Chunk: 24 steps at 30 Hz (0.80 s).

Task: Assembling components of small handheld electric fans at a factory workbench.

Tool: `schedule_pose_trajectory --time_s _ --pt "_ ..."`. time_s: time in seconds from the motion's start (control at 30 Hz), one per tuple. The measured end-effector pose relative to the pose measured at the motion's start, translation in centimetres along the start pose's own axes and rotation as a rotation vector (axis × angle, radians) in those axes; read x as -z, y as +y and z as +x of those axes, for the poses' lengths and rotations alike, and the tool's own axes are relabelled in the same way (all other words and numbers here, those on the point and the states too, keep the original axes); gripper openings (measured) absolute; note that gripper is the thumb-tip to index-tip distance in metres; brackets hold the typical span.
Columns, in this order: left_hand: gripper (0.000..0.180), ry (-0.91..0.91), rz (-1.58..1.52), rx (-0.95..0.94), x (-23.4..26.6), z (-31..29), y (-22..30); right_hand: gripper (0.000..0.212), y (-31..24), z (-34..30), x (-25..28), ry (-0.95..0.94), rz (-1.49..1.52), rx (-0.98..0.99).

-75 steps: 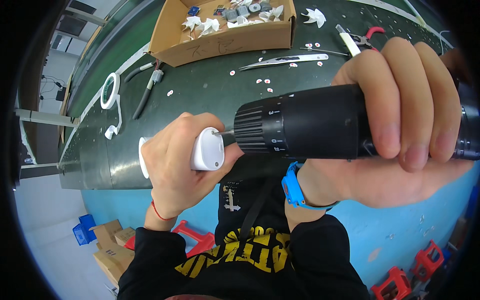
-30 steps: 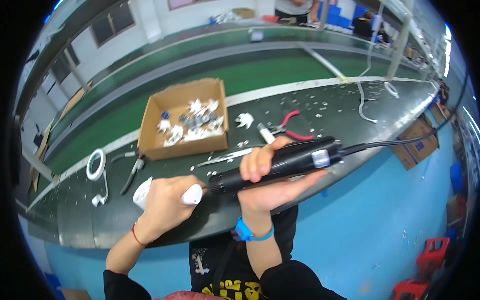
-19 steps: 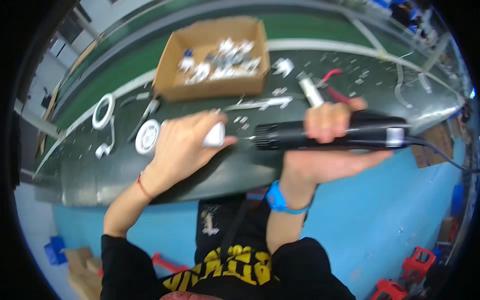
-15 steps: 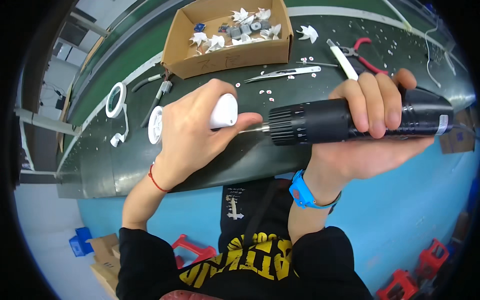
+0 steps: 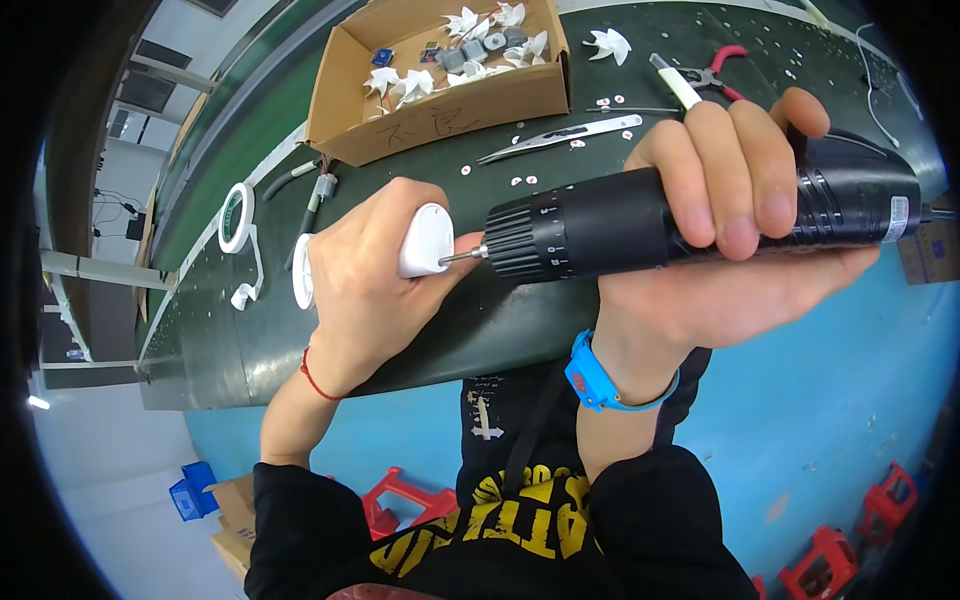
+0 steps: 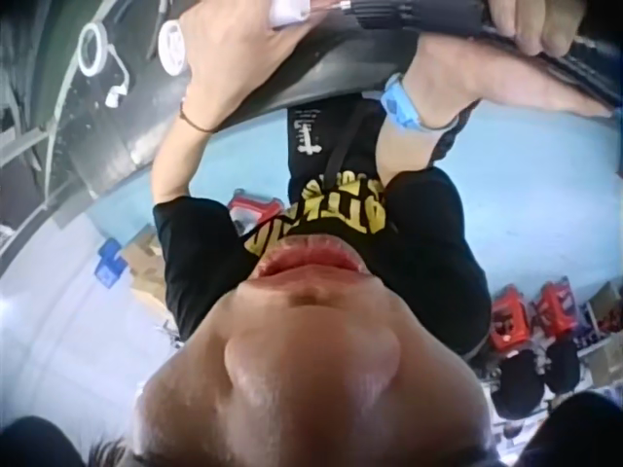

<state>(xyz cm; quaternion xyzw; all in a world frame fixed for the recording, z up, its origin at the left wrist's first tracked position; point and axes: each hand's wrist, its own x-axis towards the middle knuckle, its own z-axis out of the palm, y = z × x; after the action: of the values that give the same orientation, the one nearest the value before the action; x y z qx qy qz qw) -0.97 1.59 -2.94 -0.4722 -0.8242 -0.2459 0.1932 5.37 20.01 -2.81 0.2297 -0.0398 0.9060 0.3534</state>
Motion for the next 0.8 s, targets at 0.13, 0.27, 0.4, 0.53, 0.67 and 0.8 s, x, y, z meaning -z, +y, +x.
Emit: schedule_pose_trajectory --time_s 0.13,0.27,0.4,0.53,0.67,0.8 --pt "0.038 0.011 0.032 0.019 -0.3 0.1 0.2 0.029 -0.1 0.0 0.2 0.006 -0.031 -0.014" --pt "0.038 0.001 0.103 0.017 -0.8 0.4 0.4 0.032 -0.7 0.3 0.6 -0.012 -0.096 0.002" --pt "0.038 0.010 0.077 0.025 -0.5 0.4 0.3 0.034 -0.6 0.6 0.4 -0.095 -0.070 -0.049" --pt "0.033 -0.035 0.102 0.044 -0.9 0.3 -0.1 0.038 -0.8 0.4 0.5 -0.033 -0.138 0.005" --pt "0.029 -0.030 0.018 0.105 -0.8 -0.7 -1.3 0.072 -1.9 -0.2 2.4 0.009 -0.177 0.098" --pt "0.023 0.005 -0.055 -0.039 -0.8 -0.2 -0.2 0.065 -0.8 -0.1 2.1 -0.011 -0.281 0.122"
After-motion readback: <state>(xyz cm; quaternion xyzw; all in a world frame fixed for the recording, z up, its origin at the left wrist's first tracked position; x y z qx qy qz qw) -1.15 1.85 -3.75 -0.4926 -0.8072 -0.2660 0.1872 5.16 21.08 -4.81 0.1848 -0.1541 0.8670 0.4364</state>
